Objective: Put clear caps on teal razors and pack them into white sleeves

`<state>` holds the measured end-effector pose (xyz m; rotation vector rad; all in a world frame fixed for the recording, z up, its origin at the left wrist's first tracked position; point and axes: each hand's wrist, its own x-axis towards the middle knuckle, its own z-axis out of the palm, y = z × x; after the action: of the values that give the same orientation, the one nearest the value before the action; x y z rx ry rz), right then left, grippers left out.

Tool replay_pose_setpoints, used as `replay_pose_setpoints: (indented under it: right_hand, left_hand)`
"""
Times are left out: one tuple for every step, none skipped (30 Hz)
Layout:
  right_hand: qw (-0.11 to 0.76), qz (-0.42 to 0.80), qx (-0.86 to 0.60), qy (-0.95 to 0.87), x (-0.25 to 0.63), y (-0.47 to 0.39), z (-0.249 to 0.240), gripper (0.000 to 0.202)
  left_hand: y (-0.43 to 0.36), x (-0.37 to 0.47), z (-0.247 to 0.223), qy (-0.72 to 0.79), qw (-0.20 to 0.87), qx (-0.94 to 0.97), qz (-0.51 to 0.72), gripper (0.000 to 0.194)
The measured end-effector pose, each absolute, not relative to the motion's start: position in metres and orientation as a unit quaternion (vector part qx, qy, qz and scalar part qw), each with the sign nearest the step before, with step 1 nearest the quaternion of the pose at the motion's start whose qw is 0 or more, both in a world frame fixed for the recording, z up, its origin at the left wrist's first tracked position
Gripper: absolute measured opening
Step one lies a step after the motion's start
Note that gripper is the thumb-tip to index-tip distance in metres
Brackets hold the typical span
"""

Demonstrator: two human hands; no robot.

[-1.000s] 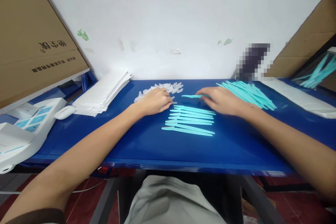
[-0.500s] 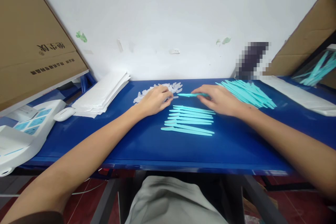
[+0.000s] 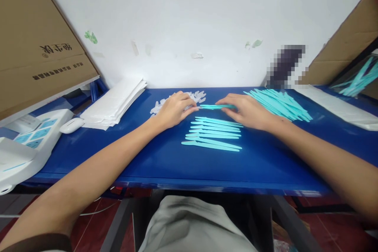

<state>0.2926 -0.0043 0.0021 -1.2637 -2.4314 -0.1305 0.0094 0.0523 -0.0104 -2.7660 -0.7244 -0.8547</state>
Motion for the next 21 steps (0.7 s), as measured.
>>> replay_pose_setpoints:
  right_hand:
    - [0.203,-0.045,-0.446,-0.871,0.2918,-0.0048,0.0021,0.035]
    - [0.205,-0.043,-0.442,-0.872,0.291,-0.0054,0.0022,0.035]
    - [0.207,-0.042,-0.438,-0.874,0.2901,-0.0061,0.0024,0.035]
    - [0.207,-0.041,-0.436,-0.875,0.2892,-0.0069,0.0027,0.035]
    - [0.206,-0.041,-0.435,-0.875,0.2883,-0.0077,0.0031,0.035]
    - [0.205,-0.04,-0.435,-0.876,0.2875,-0.0085,0.0036,0.035]
    - [0.205,-0.039,-0.435,-0.876,0.2868,-0.0093,0.0039,0.036]
    - [0.205,-0.037,-0.434,-0.876,0.2861,-0.01,0.0042,0.036]
    - [0.207,-0.034,-0.435,-0.876,0.2856,-0.0105,0.0043,0.036]
    - [0.21,-0.032,-0.435,-0.875,0.2852,-0.0109,0.0042,0.037]
    - [0.214,-0.03,-0.437,-0.873,0.2848,-0.0111,0.004,0.037]
    - [0.221,-0.028,-0.438,-0.871,0.2845,-0.0112,0.0036,0.037]
    - [0.228,-0.026,-0.438,-0.869,0.2842,-0.0113,0.0033,0.036]
    - [0.235,-0.022,-0.439,-0.867,0.2839,-0.0113,0.0029,0.035]
    - [0.241,-0.018,-0.44,-0.865,0.2836,-0.0114,0.0027,0.034]
    - [0.245,-0.013,-0.442,-0.863,0.2833,-0.0115,0.0027,0.033]
    - [0.249,-0.009,-0.444,-0.861,0.283,-0.0117,0.0027,0.033]
    - [0.251,-0.006,-0.448,-0.858,0.2828,-0.0119,0.0029,0.032]
    - [0.253,-0.004,-0.453,-0.855,0.2827,-0.0121,0.0031,0.032]
    - [0.253,-0.003,-0.459,-0.852,0.2828,-0.0122,0.0033,0.032]
    - [0.252,-0.002,-0.463,-0.85,0.2831,-0.0121,0.0035,0.033]
  left_hand:
    - [0.0515,0.0099,-0.0104,-0.245,0.075,-0.922,-0.291,0.031]
    - [0.0507,0.0104,-0.0106,-0.248,0.07,-0.919,-0.299,0.032]
    - [0.0502,0.011,-0.0111,-0.251,0.065,-0.915,-0.308,0.033]
    - [0.0498,0.0116,-0.0117,-0.254,0.061,-0.911,-0.319,0.034]
    - [0.0496,0.0121,-0.0125,-0.258,0.059,-0.907,-0.328,0.035]
    - [0.0495,0.0127,-0.0133,-0.262,0.057,-0.903,-0.336,0.036]
    - [0.0495,0.0131,-0.014,-0.267,0.056,-0.899,-0.344,0.038]
    - [0.0497,0.0136,-0.0147,-0.271,0.055,-0.894,-0.351,0.039]
    - [0.0499,0.0139,-0.0152,-0.276,0.054,-0.89,-0.359,0.04]
    - [0.05,0.0143,-0.0157,-0.28,0.052,-0.886,-0.365,0.041]
    - [0.0501,0.0147,-0.016,-0.284,0.05,-0.882,-0.372,0.042]
    - [0.0502,0.015,-0.0164,-0.287,0.047,-0.88,-0.376,0.042]
    - [0.0501,0.0154,-0.0167,-0.291,0.043,-0.877,-0.379,0.042]
    - [0.0498,0.0158,-0.0169,-0.294,0.04,-0.876,-0.381,0.042]
    - [0.0494,0.0162,-0.017,-0.296,0.036,-0.874,-0.383,0.041]
    - [0.0487,0.0165,-0.0169,-0.297,0.033,-0.874,-0.384,0.04]
    - [0.0478,0.0168,-0.0165,-0.298,0.03,-0.873,-0.385,0.039]
    - [0.0468,0.0169,-0.0159,-0.299,0.027,-0.873,-0.385,0.037]
    - [0.0457,0.0168,-0.015,-0.299,0.023,-0.873,-0.385,0.035]
    - [0.0448,0.0166,-0.0139,-0.298,0.019,-0.874,-0.384,0.033]
    - [0.0441,0.0161,-0.0129,-0.296,0.015,-0.875,-0.382,0.03]
